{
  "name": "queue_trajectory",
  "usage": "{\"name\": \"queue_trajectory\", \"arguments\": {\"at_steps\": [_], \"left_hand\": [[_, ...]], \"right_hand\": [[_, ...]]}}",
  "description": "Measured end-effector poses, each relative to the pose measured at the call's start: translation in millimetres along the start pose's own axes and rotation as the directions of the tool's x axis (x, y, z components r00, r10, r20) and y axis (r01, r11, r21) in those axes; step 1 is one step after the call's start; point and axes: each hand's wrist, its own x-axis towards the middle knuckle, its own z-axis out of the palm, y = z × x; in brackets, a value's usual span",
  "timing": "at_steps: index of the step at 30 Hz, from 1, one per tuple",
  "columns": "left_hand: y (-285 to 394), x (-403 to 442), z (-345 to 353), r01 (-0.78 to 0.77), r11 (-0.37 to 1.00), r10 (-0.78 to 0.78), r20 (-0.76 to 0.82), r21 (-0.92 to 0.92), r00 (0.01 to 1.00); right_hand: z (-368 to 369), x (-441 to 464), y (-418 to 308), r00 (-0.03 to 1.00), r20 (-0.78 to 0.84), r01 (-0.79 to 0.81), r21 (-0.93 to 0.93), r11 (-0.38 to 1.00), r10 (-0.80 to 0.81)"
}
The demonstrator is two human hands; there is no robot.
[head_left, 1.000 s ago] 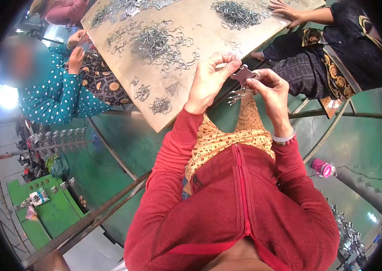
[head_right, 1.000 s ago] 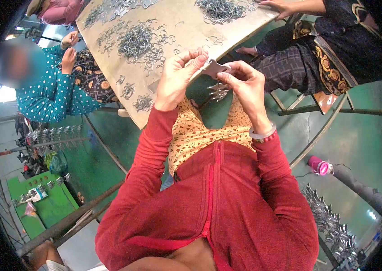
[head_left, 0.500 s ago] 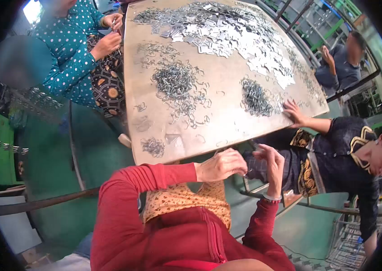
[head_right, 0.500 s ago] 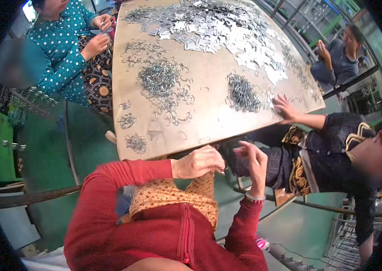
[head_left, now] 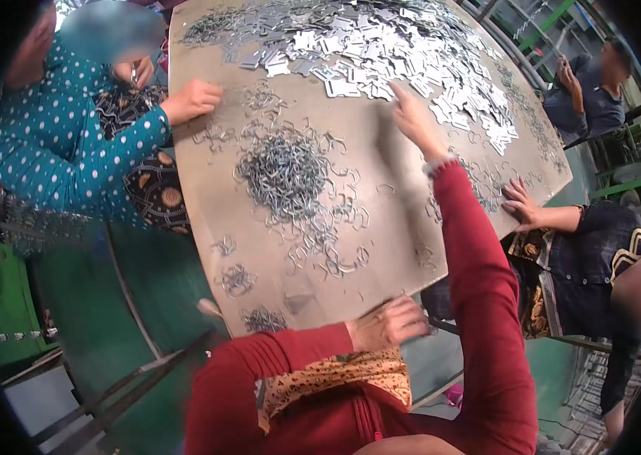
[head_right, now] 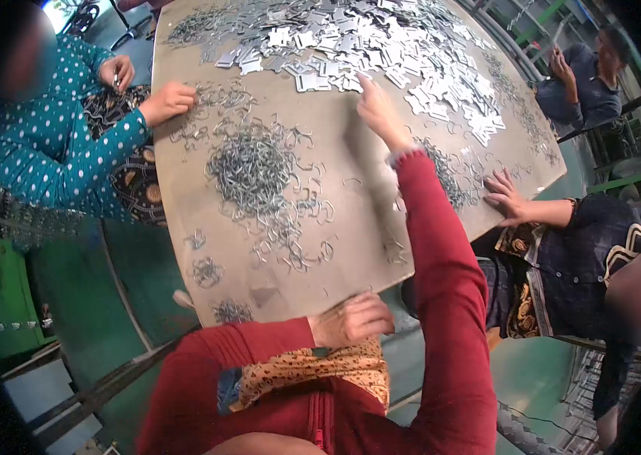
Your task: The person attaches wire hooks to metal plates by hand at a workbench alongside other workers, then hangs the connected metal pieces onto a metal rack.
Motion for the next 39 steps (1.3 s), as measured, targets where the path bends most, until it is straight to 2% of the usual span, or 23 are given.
{"name": "queue_trajectory", "arguments": {"at_steps": [3, 6, 8, 10, 11, 12, 16, 18, 19, 21, 22, 23, 24, 26, 27, 28, 30, 31, 34, 35, 36, 37, 39], "left_hand": [[1, -3, 2, 0.014, 0.994, -0.025, 0.103, 0.109, 0.994], [5, 6, -2, 0.105, 0.994, -0.091, 0.287, -0.035, 0.954], [6, -13, 33, 0.259, 0.961, -0.263, -0.027, -0.095, 0.964], [7, -1, 18, 0.115, 0.993, -0.115, -0.12, -0.01, 0.986], [6, 5, 9, 0.047, 0.998, -0.04, -0.165, 0.042, 0.986], [8, 8, 3, -0.014, 0.997, 0.022, -0.117, 0.07, 0.993], [0, -3, 6, 0.026, 0.999, -0.029, -0.125, -0.023, 0.992], [-3, 0, 16, 0.021, 0.995, -0.035, -0.146, -0.096, 0.989], [-2, 4, 17, 0.005, 0.998, -0.015, -0.147, -0.065, 0.989], [3, 3, 15, -0.003, 1.0, 0.005, -0.142, 0.015, 0.99], [7, 2, 12, 0.156, 0.91, -0.208, -0.097, -0.385, 0.973], [10, 1, 10, 0.253, 0.644, -0.411, -0.047, -0.722, 0.911], [3, 1, 6, -0.01, 0.997, -0.002, -0.158, -0.072, 0.987], [5, 0, -1, -0.012, 0.993, -0.002, -0.122, -0.113, 0.993], [7, 1, -4, -0.026, 0.992, 0.013, -0.102, -0.123, 0.995], [7, -1, -2, -0.03, 0.99, 0.014, -0.119, -0.134, 0.993], [6, -2, 5, -0.047, 0.988, 0.023, -0.156, -0.15, 0.987], [9, -2, 7, -0.046, 0.991, 0.02, -0.199, -0.123, 0.98], [16, -3, 1, -0.037, 0.987, 0.012, -0.158, -0.155, 0.987], [19, -2, 0, -0.031, 0.99, 0.009, -0.158, -0.137, 0.987], [23, -1, -1, -0.031, 0.992, 0.013, -0.145, -0.122, 0.989], [28, -1, -2, -0.027, 0.994, 0.013, -0.133, -0.105, 0.991], [38, 0, -4, -0.018, 0.997, 0.01, -0.115, -0.071, 0.993]], "right_hand": [[42, 67, 14, 0.979, -0.148, -0.176, -0.293, 0.94, 0.137], [51, 88, -24, 0.945, -0.152, -0.322, -0.298, 0.898, 0.288], [82, 117, -3, 0.968, -0.144, -0.245, -0.384, 0.89, 0.204], [71, 103, -58, 0.955, -0.028, -0.285, -0.384, 0.879, 0.297], [78, 105, -57, 0.967, -0.047, -0.244, -0.441, 0.864, 0.249], [80, 102, -58, 0.974, -0.062, -0.217, -0.508, 0.834, 0.216], [63, 96, -38, 0.971, 0.023, -0.203, -0.434, 0.878, 0.237], [52, 79, -28, 0.98, 0.099, -0.108, -0.474, 0.874, 0.175], [49, 67, -27, 0.989, 0.113, -0.029, -0.516, 0.856, 0.101], [28, 38, -34, 0.951, 0.276, 0.022, -0.518, 0.855, 0.142], [20, 24, -42, 0.92, 0.356, 0.043, -0.503, 0.863, 0.161], [9, 10, -42, 0.886, 0.448, 0.082, -0.401, 0.912, 0.117], [-10, -5, -65, 0.803, 0.589, 0.189, -0.392, 0.901, 0.088], [-34, -30, -78, 0.702, 0.642, -0.219, -0.219, 0.951, 0.309], [-49, -43, -87, 0.776, 0.555, -0.229, -0.192, 0.954, 0.298], [-62, -55, -92, 0.843, 0.457, -0.232, -0.167, 0.958, 0.284], [-83, -71, -80, 0.976, 0.192, -0.066, -0.177, 0.982, 0.101], [-95, -79, -81, 0.97, 0.193, -0.106, -0.204, 0.973, 0.146], [-99, -113, -84, 0.934, 0.21, -0.246, -0.213, 0.946, 0.29], [-85, -122, -64, 0.967, 0.173, -0.122, -0.331, 0.936, 0.187], [-67, -129, -33, 0.983, 0.165, 0.147, -0.425, 0.893, -0.083], [-53, -138, -27, 0.984, 0.172, 0.129, -0.537, 0.834, -0.042], [-32, -156, -30, 0.992, 0.12, 0.099, -0.608, 0.787, -0.033]]}}
